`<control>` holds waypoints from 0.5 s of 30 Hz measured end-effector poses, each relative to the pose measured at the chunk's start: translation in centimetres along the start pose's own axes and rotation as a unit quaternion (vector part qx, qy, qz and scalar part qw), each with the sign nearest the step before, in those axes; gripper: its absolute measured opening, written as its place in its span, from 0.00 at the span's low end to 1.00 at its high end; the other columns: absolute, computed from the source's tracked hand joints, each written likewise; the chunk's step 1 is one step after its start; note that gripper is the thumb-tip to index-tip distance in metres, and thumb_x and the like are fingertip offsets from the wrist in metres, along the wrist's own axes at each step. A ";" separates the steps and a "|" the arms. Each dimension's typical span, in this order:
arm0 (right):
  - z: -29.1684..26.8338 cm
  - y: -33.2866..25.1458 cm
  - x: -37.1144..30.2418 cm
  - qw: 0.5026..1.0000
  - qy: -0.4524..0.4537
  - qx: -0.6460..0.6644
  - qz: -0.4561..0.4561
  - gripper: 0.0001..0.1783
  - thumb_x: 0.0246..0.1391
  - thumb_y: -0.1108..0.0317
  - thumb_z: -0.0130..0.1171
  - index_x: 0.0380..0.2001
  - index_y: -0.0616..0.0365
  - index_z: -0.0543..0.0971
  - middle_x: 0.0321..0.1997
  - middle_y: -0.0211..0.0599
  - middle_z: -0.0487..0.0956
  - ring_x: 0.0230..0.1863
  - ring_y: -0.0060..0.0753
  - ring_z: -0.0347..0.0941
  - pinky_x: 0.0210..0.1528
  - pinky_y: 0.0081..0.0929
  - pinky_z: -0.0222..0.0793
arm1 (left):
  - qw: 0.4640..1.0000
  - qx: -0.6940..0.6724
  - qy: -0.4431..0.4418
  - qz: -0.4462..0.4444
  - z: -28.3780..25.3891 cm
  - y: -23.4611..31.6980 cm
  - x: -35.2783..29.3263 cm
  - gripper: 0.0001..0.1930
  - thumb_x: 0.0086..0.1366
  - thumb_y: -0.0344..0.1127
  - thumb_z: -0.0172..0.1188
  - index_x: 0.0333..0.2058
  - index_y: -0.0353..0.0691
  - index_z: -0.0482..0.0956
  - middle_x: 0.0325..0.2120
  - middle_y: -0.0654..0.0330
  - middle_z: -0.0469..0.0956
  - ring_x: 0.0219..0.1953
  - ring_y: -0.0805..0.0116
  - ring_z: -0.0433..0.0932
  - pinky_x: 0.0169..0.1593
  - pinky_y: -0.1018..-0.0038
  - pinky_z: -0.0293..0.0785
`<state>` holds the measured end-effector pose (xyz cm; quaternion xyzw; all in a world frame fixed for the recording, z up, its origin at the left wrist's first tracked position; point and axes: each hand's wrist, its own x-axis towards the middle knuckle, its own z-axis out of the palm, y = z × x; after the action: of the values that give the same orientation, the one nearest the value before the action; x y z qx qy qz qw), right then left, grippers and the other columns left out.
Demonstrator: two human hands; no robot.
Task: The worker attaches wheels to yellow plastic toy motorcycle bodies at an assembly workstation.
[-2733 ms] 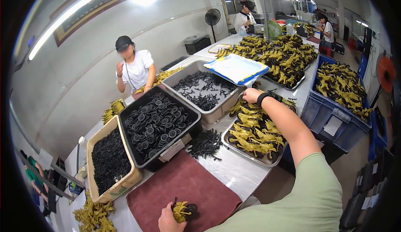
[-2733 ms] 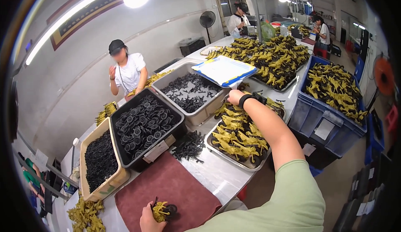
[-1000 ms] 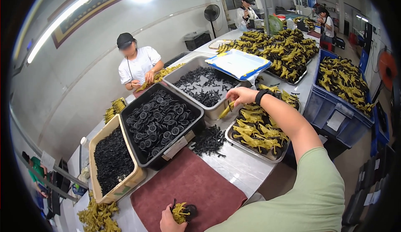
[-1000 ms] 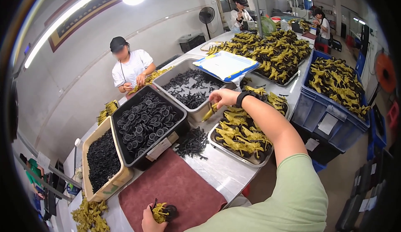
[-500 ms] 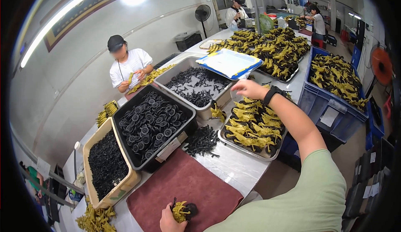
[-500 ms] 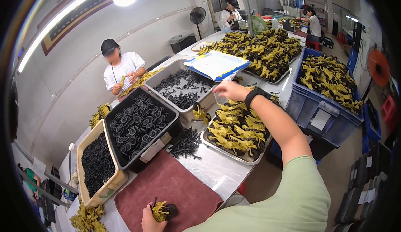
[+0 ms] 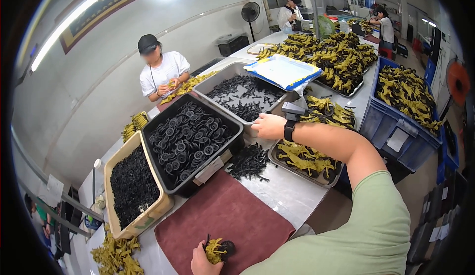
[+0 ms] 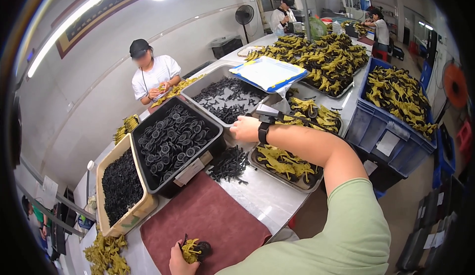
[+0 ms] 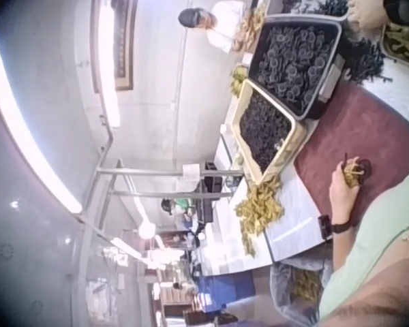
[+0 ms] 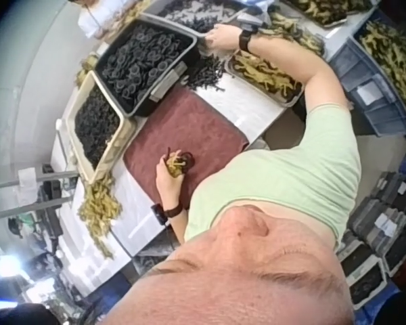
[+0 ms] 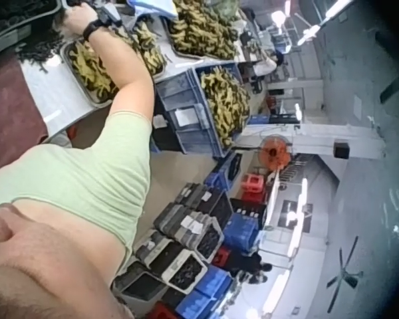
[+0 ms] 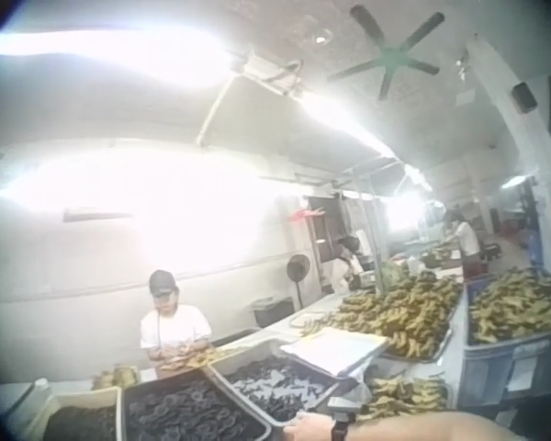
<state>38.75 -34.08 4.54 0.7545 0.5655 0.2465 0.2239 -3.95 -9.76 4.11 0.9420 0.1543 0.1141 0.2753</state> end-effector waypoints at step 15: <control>-6.6 3.0 -4.5 0.884 0.088 0.415 0.196 0.09 0.47 0.70 0.61 0.33 0.59 0.75 0.29 0.43 0.78 0.34 0.45 0.77 0.36 0.34 0.72 | 0.998 -0.031 -0.048 0.007 0.7 -2.2 -0.1 0.25 0.52 0.24 0.62 0.51 0.36 0.70 0.46 0.48 0.74 0.47 0.51 0.75 0.50 0.65 0.71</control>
<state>35.78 -38.85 10.99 0.8492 0.4740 0.0930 -0.2134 -4.39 -8.37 2.32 0.9383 0.1308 0.0755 0.3111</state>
